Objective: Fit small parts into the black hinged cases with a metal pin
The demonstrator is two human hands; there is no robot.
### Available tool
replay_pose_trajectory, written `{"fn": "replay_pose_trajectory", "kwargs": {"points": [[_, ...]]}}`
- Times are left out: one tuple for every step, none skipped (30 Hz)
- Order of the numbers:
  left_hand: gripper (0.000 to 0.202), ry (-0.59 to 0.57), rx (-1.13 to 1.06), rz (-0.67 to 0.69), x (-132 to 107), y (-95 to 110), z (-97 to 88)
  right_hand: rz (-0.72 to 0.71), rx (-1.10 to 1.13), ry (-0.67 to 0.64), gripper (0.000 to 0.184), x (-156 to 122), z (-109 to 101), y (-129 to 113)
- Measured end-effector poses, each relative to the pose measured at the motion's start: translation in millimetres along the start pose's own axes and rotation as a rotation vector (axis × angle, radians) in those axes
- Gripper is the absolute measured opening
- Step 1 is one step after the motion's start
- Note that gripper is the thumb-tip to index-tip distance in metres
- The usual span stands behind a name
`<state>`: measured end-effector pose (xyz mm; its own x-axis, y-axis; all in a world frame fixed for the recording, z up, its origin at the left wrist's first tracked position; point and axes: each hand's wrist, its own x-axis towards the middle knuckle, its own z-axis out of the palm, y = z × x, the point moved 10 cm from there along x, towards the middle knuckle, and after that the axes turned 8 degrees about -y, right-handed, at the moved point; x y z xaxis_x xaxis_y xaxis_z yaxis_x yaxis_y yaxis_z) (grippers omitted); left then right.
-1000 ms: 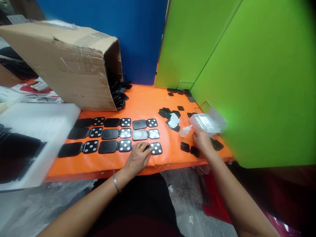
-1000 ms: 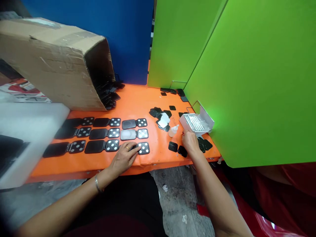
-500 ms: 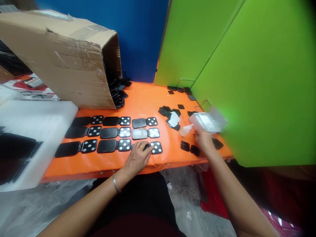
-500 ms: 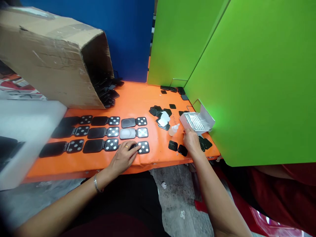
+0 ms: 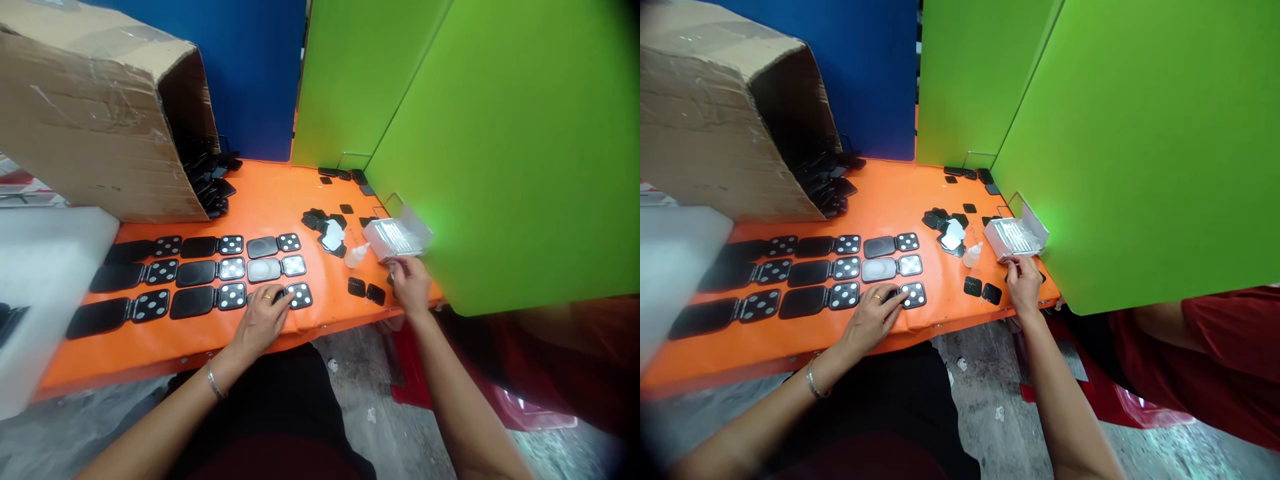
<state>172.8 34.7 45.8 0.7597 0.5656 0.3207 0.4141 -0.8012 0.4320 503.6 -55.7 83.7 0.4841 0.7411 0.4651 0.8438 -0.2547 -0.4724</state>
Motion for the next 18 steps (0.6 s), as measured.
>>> {"fn": "replay_pose_trajectory", "kwargs": {"points": [[0.028,0.001,0.0,0.001,0,0,-0.1,0.046,0.011,-0.001,0.02,-3,-2,4],[0.028,0.004,0.0,0.002,0,0,-0.4,0.092,0.03,-0.011,0.022,-6,-2,8],[0.027,0.007,0.001,0.003,0,0,-0.7,0.133,0.056,-0.027,0.024,-9,0,11],[0.027,0.009,0.003,0.004,0,0,-0.8,0.166,0.089,-0.044,0.025,-12,3,12],[0.027,0.01,0.005,0.005,0,0,-0.6,0.189,0.126,-0.06,0.027,-15,6,11],[0.027,0.01,0.006,0.005,0,0,-0.3,0.202,0.162,-0.076,0.028,-17,10,8],[0.027,0.012,0.008,0.006,-1,0,-0.1,0.205,0.191,-0.092,0.029,-18,15,3],[0.027,0.013,0.009,0.007,-1,0,0.2,0.206,0.211,-0.109,0.03,-18,20,-3],[0.027,0.017,0.009,0.009,-1,0,0.3,0.207,0.225,-0.122,0.031,-17,25,-9],[0.027,0.021,0.009,0.011,-1,0,0.2,0.211,0.237,-0.132,0.033,-16,30,-15],[0.027,0.025,0.009,0.013,-1,0,-0.1,0.222,0.25,-0.142,0.037,-13,36,-19],[0.027,0.028,0.01,0.015,-1,0,-0.4,0.239,0.269,-0.15,0.042,-11,41,-22],[0.027,0.029,0.01,0.017,-1,1,-0.7,0.259,0.293,-0.16,0.048,-8,48,-25],[0.027,0.03,0.01,0.018,-1,1,-1.1,0.277,0.317,-0.174,0.053,-4,54,-26],[0.027,0.03,0.01,0.017,-1,1,-1.6,0.291,0.334,-0.191,0.055,-1,61,-28],[0.027,0.028,0.008,0.014,-1,1,-1.8,0.3,0.34,-0.211,0.054,2,68,-29],[0.027,0.024,0.004,0.012,-1,1,-2.0,0.308,0.338,-0.23,0.051,5,74,-29],[0.027,0.021,-0.002,0.01,-1,1,-2.0,0.315,0.329,-0.246,0.047,7,79,-29]]}}
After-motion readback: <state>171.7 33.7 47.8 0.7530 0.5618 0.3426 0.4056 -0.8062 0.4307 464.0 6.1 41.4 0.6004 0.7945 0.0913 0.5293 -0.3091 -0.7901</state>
